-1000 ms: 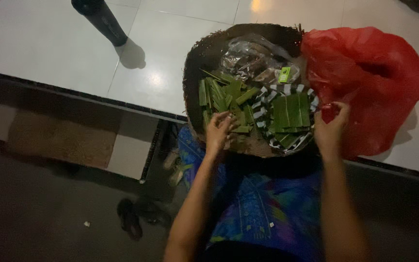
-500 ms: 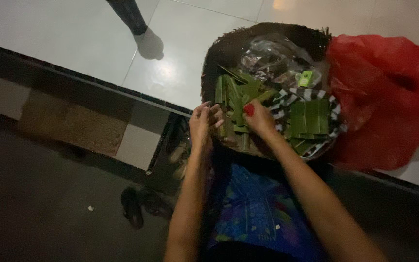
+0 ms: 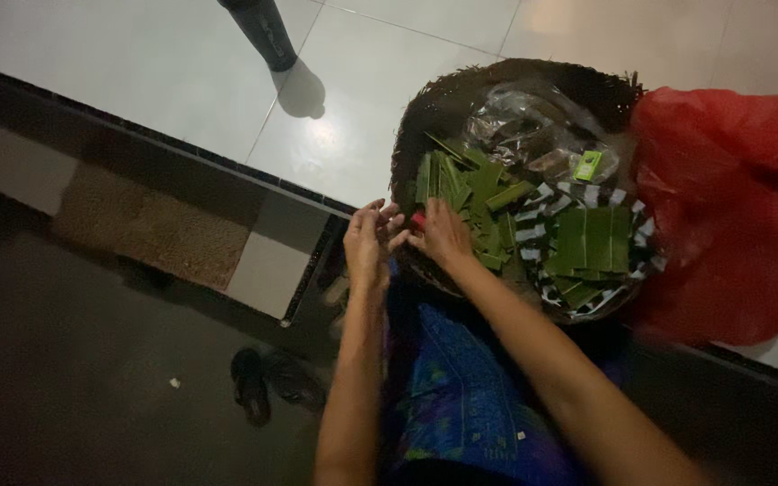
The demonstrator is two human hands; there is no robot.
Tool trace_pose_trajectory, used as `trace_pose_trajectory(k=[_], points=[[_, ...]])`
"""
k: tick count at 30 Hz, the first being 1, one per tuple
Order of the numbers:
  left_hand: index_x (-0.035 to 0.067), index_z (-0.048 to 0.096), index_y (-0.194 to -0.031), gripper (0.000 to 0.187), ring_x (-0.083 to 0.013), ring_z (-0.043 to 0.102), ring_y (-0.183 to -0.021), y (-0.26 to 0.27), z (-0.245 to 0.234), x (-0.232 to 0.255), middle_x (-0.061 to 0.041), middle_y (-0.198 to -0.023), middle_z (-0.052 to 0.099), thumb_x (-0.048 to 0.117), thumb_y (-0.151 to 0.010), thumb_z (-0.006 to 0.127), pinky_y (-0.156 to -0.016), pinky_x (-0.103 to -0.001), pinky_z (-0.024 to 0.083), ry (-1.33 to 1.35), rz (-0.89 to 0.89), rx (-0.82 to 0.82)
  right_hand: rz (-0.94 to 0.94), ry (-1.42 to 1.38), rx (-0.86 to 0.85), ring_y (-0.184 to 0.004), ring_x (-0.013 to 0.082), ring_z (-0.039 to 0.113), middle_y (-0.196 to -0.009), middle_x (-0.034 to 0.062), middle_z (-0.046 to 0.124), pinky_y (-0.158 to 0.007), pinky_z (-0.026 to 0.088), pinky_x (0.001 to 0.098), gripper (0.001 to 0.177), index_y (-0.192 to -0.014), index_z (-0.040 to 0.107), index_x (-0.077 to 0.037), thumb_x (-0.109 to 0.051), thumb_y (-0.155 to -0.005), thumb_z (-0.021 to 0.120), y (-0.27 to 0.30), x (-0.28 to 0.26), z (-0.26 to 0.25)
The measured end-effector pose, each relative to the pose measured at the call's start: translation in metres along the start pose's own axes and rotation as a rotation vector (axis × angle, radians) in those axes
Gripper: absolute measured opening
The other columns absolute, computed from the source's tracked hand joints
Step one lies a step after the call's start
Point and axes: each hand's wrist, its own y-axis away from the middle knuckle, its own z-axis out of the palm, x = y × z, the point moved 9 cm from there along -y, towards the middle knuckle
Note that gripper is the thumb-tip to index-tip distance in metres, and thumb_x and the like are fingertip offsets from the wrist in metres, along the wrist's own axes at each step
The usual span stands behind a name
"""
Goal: The person sits on the floor and uses a red utility knife to cut green leaves into smaller rectangular pieces. They pick up leaves from a woven basket, cut them, and place the cut pieces back into the basket.
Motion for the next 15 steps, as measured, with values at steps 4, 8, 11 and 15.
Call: trace_pose_trajectory(k=[4,8,11,15], points=[[-0.004,0.054,-0.133,0.038,-0.0235,0.071,-0.089,0.004,0.004,-0.002,-0.019,-0.113,0.07,0.02,-0.105,0.05,-0.071,-0.035,0.063,-0.001,-0.042,0.025,-0.153,0.005,0.127,-0.102,0.0389,0.069,-0.115,0.0194,0.067,-0.078,0.057,0.0481,0.064,-0.127,0.052,-0.005,-0.027,-0.078,0.086,0.003,-0.011,0.01],[-0.003,0.056,-0.133,0.037,-0.0217,0.071,-0.091,0.013,0.005,0.003,-0.018,-0.113,0.07,0.02,-0.105,0.05,-0.073,-0.035,0.063,-0.054,-0.056,0.039,0.144,-0.3,0.258,-0.091,0.0309,0.071,-0.104,0.013,0.071,-0.076,0.056,0.0435,0.043,-0.13,0.056,-0.01,-0.017,-0.092,0.077,0.008,0.033,0.013],[-0.002,0.055,-0.132,0.036,-0.021,0.071,-0.094,0.012,0.012,-0.007,-0.018,-0.115,0.07,0.02,-0.105,0.051,-0.076,-0.035,0.063,-0.054,-0.071,0.011,0.203,-0.745,0.475,-0.088,0.0263,0.066,-0.102,0.0127,0.066,-0.076,0.056,0.0406,0.04,-0.126,0.055,-0.007,-0.008,-0.091,0.076,0.009,0.076,-0.002],[-0.005,0.056,-0.133,0.035,-0.025,0.072,-0.099,0.009,0.023,-0.042,-0.021,-0.119,0.071,0.014,-0.103,0.056,-0.08,-0.036,0.063,-0.029,-0.106,-0.037,0.553,-1.103,0.413,-0.078,0.019,0.065,-0.094,0.0054,0.065,-0.07,0.054,0.0358,0.037,-0.121,0.055,-0.008,-0.008,-0.088,0.073,0.038,0.126,-0.008]])
